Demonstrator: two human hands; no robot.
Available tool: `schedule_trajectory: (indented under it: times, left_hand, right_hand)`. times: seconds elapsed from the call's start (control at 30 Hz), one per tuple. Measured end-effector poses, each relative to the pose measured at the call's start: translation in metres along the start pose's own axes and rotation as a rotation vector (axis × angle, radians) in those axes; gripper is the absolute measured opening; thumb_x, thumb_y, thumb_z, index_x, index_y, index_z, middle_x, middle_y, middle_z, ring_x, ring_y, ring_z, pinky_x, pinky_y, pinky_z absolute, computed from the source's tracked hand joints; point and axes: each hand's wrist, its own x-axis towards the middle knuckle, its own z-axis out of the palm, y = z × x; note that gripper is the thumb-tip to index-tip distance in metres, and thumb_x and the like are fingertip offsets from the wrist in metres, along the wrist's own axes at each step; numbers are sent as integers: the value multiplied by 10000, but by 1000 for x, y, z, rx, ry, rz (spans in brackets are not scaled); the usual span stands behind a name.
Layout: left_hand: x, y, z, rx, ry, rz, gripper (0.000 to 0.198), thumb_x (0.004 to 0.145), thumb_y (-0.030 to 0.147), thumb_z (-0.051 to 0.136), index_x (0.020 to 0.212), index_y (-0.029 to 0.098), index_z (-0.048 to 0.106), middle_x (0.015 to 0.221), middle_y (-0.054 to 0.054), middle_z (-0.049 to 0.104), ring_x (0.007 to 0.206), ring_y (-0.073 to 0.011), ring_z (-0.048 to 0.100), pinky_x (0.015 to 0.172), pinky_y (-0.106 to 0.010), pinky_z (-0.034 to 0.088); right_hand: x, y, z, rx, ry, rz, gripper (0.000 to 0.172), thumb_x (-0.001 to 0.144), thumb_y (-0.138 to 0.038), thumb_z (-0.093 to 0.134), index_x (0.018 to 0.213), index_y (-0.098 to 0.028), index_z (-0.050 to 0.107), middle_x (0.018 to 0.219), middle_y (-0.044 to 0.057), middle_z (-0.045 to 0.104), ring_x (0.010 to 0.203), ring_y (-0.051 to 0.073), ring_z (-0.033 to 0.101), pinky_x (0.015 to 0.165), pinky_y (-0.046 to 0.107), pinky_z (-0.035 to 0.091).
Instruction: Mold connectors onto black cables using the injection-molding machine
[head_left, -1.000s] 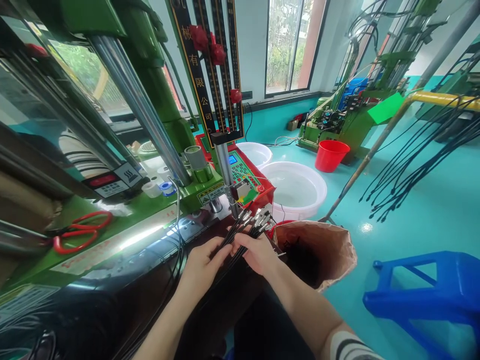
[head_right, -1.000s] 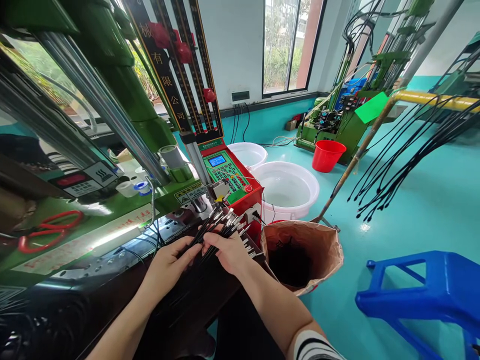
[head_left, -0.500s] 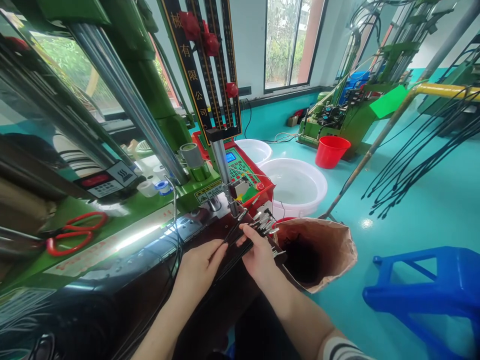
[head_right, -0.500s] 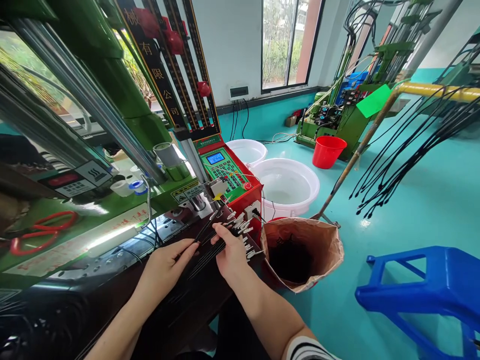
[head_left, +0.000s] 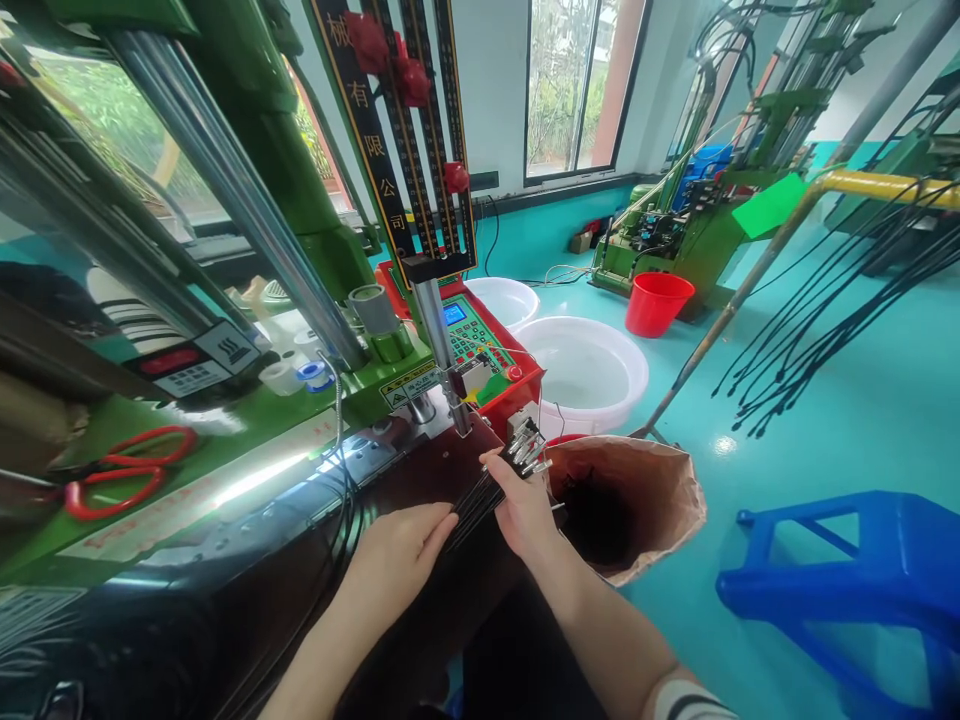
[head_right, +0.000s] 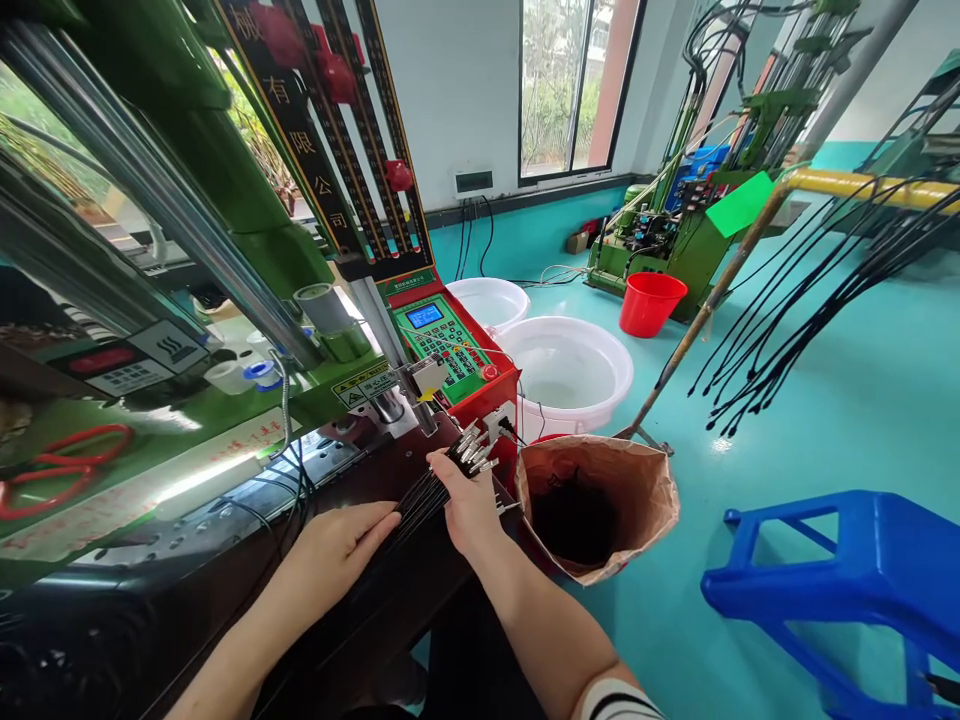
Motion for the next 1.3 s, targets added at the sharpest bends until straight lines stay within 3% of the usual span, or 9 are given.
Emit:
schedule_trajectory:
  times: [0.2, 0.33, 0.43, 0.57, 0.63, 0.83, 0.97, 1.07, 1.3]
  left_hand:
    - [6, 7, -4, -178, 251, -118, 361, 855, 413, 351, 963, 191, 616, 824, -38, 678, 741, -160, 623, 692, -244, 451]
    - [25, 30, -9, -87, 146, -115, 353, 865, 393, 311, 805, 201, 600, 719, -21, 644, 665, -162, 591, 626, -251, 395]
    - [37, 39, -5, -218, -13, -99, 354, 856, 398, 315, 700, 188, 554, 637, -2, 597, 598, -146, 543, 581, -242, 365]
    - [41, 35, 2, -536, -176, -83, 285, 805, 394, 417, 682, 166, 536, 649, 10, 592, 612, -138, 524, 577, -231, 379]
    - [40, 30, 3, -600, -180, -90, 280, 798, 388, 431, 684, 158, 543, 652, 12, 583, 620, -136, 518, 595, -234, 388]
    - [39, 28, -2, -615, -131, -153, 286, 811, 397, 412, 755, 156, 555, 635, 18, 534, 565, -118, 476, 543, -226, 378]
    - [40, 31, -3, -570, -131, -116, 296, 820, 374, 408, 937, 171, 588, 828, -18, 617, 748, -164, 547, 686, -258, 418]
    - [41, 32, -1, -594, -182, -114, 294, 824, 378, 404, 924, 167, 582, 869, -27, 623, 783, -174, 561, 725, -276, 431]
    - [40, 30, 4, -810, -351, -152, 286, 829, 410, 393, 881, 159, 520, 744, -22, 583, 654, -144, 559, 597, -266, 470]
  right_hand:
    - [1, 0, -4, 86, -32, 88, 103, 638, -235, 732, 707, -169, 695, 681, -2, 617, 624, 96, 524, 591, 209, 434]
    - [-1, -2, -2, 76, -66, 59, 106, 619, -234, 739, 694, -175, 693, 696, 1, 636, 653, 111, 547, 640, 227, 459]
    - [-1, -5, -3, 11, -105, 8, 123, 637, -253, 726, 733, -181, 700, 764, 14, 647, 730, 135, 567, 686, 243, 475]
    - [0, -9, -11, -81, -196, 114, 231, 706, -365, 661, 866, -200, 690, 803, 19, 621, 615, 139, 550, 441, 234, 445]
    - [0, -10, -13, -61, -248, 144, 290, 713, -401, 648, 925, -205, 674, 843, 26, 621, 611, 148, 552, 403, 234, 424]
    - [2, -9, -9, 28, -266, 145, 308, 726, -406, 644, 936, -182, 664, 829, 55, 665, 701, 170, 583, 587, 286, 467]
    - [3, -9, -9, 88, -222, 125, 280, 747, -390, 627, 943, -192, 655, 908, 55, 667, 764, 175, 596, 638, 289, 468]
    - [3, -11, -10, 162, -194, 135, 262, 773, -378, 605, 964, -204, 648, 989, 47, 649, 822, 173, 597, 684, 291, 470]
    - [2, -11, -3, 155, -117, 115, 293, 725, -394, 649, 923, -179, 653, 949, 66, 655, 850, 194, 603, 718, 314, 477]
